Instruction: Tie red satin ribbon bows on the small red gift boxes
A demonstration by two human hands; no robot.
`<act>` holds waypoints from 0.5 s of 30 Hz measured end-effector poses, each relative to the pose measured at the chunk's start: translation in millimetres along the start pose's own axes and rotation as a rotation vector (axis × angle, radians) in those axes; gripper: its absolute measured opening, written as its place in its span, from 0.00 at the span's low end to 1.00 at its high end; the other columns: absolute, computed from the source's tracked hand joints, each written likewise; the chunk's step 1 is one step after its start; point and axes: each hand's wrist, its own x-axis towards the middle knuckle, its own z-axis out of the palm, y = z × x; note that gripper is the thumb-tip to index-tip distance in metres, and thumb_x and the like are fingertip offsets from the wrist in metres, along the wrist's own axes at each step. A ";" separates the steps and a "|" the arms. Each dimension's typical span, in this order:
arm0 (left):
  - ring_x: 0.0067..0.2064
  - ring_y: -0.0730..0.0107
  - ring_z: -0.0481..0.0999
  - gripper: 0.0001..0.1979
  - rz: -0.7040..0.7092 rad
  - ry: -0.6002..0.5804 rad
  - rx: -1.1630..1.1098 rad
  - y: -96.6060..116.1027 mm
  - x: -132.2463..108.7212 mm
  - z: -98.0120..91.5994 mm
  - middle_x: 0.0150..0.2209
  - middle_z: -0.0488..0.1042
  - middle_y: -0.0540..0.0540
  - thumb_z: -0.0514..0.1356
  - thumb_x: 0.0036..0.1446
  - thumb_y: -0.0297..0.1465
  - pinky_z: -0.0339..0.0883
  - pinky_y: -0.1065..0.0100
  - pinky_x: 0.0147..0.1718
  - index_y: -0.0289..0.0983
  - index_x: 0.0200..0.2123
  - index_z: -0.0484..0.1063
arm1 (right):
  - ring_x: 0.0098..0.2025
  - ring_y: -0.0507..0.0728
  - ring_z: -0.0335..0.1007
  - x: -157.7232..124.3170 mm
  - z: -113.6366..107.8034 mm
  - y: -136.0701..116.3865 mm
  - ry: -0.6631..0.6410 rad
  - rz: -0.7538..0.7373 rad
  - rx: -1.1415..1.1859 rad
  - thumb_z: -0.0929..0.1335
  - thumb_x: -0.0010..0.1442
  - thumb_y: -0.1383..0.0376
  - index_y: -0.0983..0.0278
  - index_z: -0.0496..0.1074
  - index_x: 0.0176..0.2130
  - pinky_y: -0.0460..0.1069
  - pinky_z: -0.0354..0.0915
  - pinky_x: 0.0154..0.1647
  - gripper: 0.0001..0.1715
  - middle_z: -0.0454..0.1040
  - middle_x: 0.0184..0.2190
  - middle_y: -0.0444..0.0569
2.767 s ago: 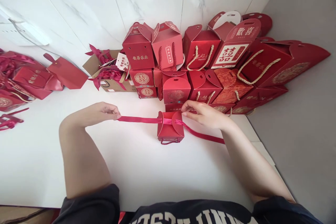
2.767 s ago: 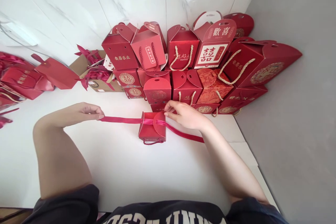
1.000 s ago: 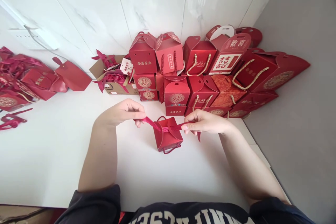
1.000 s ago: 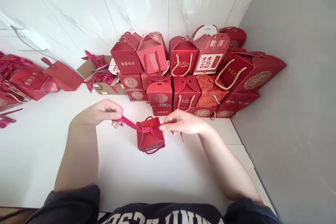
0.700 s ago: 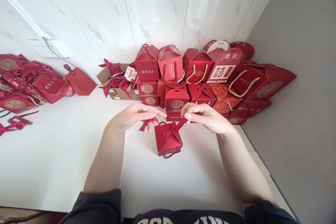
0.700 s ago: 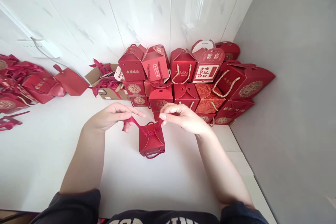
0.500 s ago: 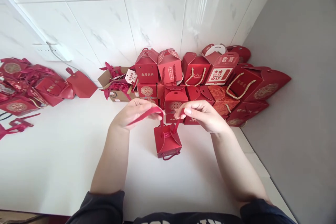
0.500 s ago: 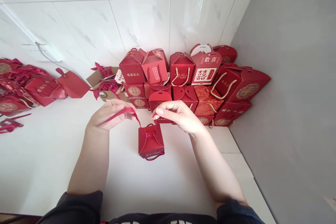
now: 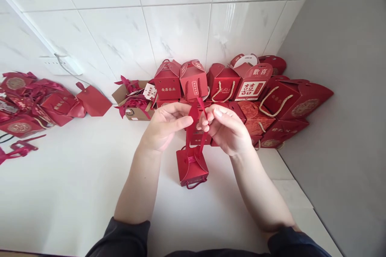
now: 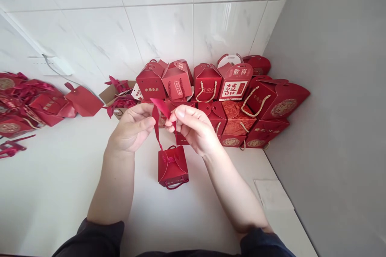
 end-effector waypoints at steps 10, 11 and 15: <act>0.21 0.75 0.72 0.07 0.028 0.091 -0.005 -4.8 4.0 11.2 0.23 0.76 0.50 0.69 0.51 0.32 0.67 0.73 0.18 0.36 0.28 0.75 | 0.30 0.51 0.67 1.2 9.2 11.4 -0.059 0.120 0.042 0.69 0.60 0.58 0.63 0.72 0.29 0.49 0.68 0.41 0.13 0.71 0.28 0.44; 0.22 0.75 0.73 0.07 0.047 0.145 0.006 -4.8 4.3 11.4 0.22 0.76 0.51 0.70 0.50 0.33 0.68 0.73 0.21 0.37 0.27 0.75 | 0.32 0.52 0.68 0.0 10.7 9.8 -0.031 0.086 -0.045 0.69 0.61 0.58 0.63 0.72 0.29 0.50 0.68 0.43 0.12 0.71 0.30 0.45; 0.31 0.72 0.78 0.10 0.155 0.300 0.057 -2.2 5.9 15.8 0.27 0.78 0.52 0.72 0.44 0.34 0.74 0.68 0.35 0.38 0.27 0.76 | 0.41 0.54 0.69 -6.9 18.1 -3.0 0.188 -0.171 -0.380 0.67 0.63 0.59 0.60 0.71 0.32 0.51 0.66 0.49 0.09 0.74 0.37 0.46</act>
